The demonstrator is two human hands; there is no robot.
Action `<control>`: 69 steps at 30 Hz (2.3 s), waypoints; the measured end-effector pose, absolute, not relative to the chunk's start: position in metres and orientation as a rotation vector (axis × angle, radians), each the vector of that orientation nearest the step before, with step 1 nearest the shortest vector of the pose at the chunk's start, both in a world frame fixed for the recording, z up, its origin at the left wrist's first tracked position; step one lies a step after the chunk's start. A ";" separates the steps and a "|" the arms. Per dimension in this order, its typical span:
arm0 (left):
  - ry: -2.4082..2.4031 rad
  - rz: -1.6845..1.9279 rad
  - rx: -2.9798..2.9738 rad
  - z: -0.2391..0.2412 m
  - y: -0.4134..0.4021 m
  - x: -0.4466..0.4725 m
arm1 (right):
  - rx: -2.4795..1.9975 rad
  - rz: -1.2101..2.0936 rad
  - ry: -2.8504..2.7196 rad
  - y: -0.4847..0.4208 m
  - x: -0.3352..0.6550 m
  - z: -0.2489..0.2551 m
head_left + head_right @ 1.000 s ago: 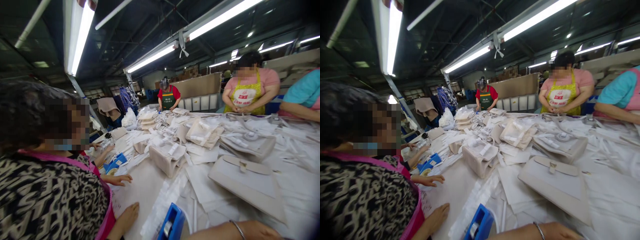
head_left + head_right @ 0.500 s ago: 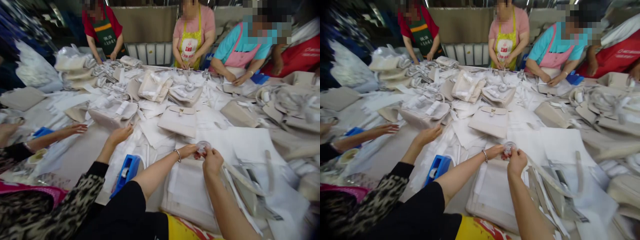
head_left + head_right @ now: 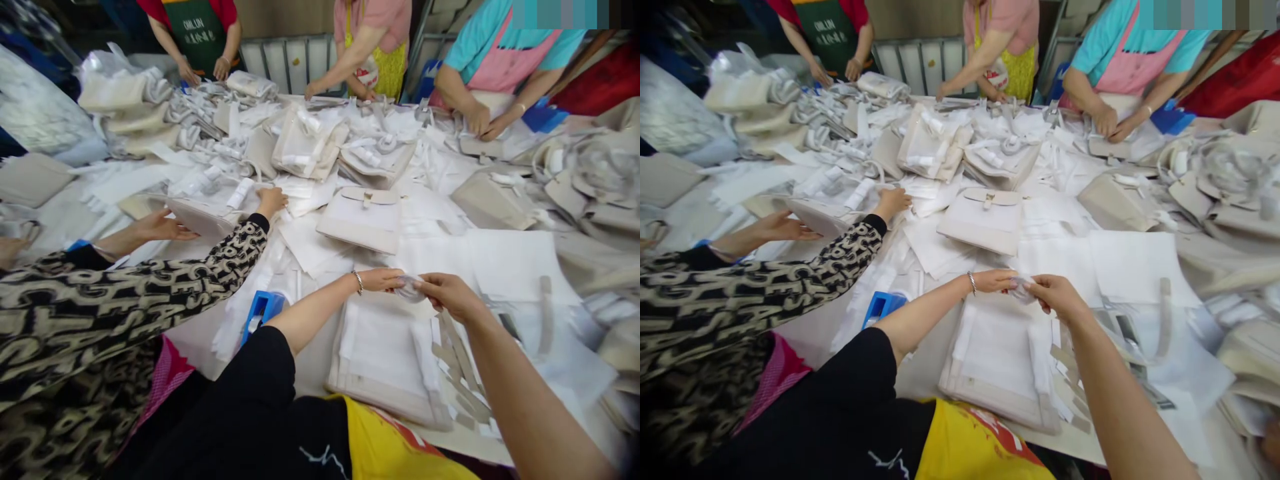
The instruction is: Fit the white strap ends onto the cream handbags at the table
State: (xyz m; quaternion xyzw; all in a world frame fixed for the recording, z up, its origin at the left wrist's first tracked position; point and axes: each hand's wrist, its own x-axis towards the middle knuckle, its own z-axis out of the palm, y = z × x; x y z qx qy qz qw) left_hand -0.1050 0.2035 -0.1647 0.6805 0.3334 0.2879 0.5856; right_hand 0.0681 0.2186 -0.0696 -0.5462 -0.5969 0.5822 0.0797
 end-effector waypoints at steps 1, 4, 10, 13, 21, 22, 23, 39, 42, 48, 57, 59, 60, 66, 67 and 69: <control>0.774 0.649 1.622 -0.165 0.205 -0.106 | -1.657 1.757 -1.765 0.216 0.065 -0.072; 0.797 0.614 1.753 -0.166 0.205 -0.107 | -1.733 1.707 -1.685 0.199 0.058 -0.086; 0.795 0.601 1.817 -0.155 0.196 -0.116 | -1.749 1.726 -1.564 0.175 0.052 -0.093; 0.665 0.646 1.633 -0.153 0.197 -0.123 | -1.656 1.754 -1.462 0.177 0.051 -0.086; 0.706 0.813 1.354 -0.173 0.197 -0.128 | -1.587 1.547 -1.253 0.164 0.036 -0.110; 0.732 0.773 1.439 -0.171 0.197 -0.130 | -1.587 1.493 -1.253 0.160 0.034 -0.115; 0.762 0.733 1.551 -0.167 0.198 -0.133 | -1.590 1.437 -1.256 0.156 0.032 -0.118; 1.311 0.561 2.578 -0.149 0.148 -0.137 | -1.451 1.600 -1.344 0.114 0.022 -0.152; 1.297 0.766 2.429 -0.157 0.138 -0.134 | -1.442 1.832 -1.148 0.131 0.033 -0.142; 1.176 1.075 2.079 -0.164 0.130 -0.135 | -1.304 2.117 -1.040 0.148 0.025 -0.152; 1.537 1.192 1.204 -0.167 0.107 -0.122 | -1.331 1.777 -1.163 0.124 0.010 -0.185; 1.585 1.174 0.806 -0.168 0.105 -0.117 | -1.312 1.742 -1.217 0.120 0.010 -0.187; 1.550 1.138 0.658 -0.169 0.105 -0.115 | -1.307 1.730 -1.246 0.119 0.010 -0.188; 1.445 1.128 0.433 -0.175 0.107 -0.107 | -1.308 1.737 -1.393 0.112 0.015 -0.191; 1.477 1.138 0.451 -0.177 0.106 -0.104 | -1.317 1.738 -1.408 0.111 0.016 -0.192; 1.535 1.162 0.481 -0.179 0.103 -0.098 | -1.341 1.728 -1.417 0.110 0.018 -0.193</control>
